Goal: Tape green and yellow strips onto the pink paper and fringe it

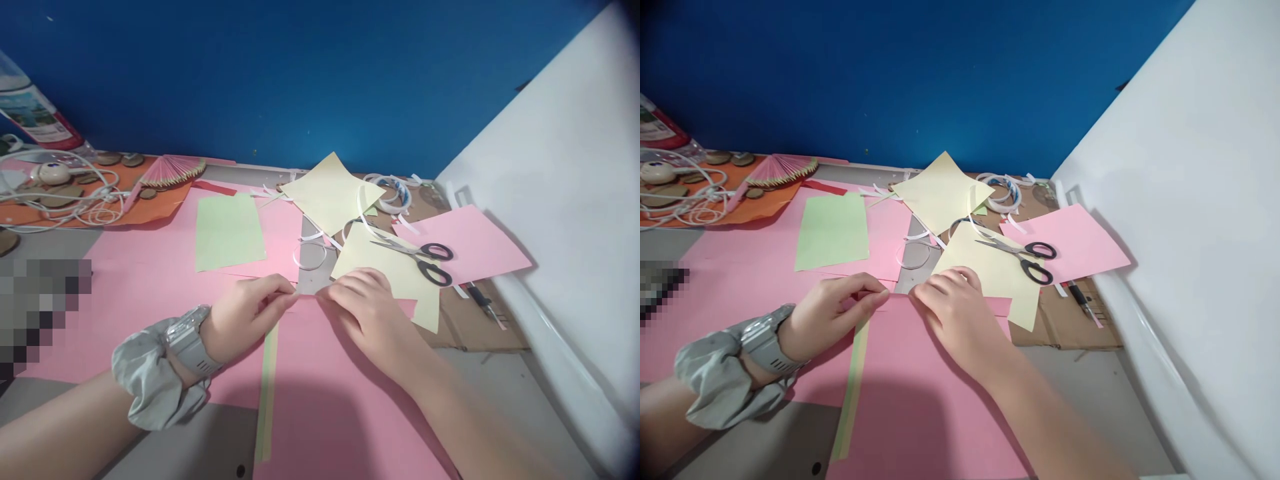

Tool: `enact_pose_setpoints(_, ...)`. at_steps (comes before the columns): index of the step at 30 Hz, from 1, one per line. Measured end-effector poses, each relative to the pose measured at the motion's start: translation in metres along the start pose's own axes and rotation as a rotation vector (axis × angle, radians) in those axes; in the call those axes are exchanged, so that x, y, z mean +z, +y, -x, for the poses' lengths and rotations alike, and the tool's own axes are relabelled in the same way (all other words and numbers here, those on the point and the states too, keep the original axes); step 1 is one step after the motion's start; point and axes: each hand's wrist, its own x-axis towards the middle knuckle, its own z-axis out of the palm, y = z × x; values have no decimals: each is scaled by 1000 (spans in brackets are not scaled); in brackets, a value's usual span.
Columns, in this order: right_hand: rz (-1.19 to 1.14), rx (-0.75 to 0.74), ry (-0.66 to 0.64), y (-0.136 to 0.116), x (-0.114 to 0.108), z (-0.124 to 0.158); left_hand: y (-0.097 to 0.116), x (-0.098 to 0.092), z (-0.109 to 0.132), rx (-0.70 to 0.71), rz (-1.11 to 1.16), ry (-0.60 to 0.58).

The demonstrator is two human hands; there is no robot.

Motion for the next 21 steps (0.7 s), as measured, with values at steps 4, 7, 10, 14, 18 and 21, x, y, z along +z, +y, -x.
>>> enact_pose_setpoints(4, 53, 52, 46, 1, 0, 0, 1, 0, -2, -42, -11, 73)
enact_pose_setpoints(7, 133, 98, 127, 9, -3, 1, -1, -2, -4, -52, -1, 102)
enact_pose_setpoints(10, 253, 161, 224, 23, -8, 1, -5, -6, -6, -85, 43, 117)
enact_pose_setpoints(14, 343, 277, 286, 46, -17, 3, -14, -12, -10, -175, 110, 212)
enact_pose_setpoints(18, 261, 230, 301, 46, -18, 2, -15, -13, -9, -180, 76, 208)
enact_pose_setpoints(21, 174, 125, 177, 30, -12, 1, -9, -11, -6, -143, -6, 187)
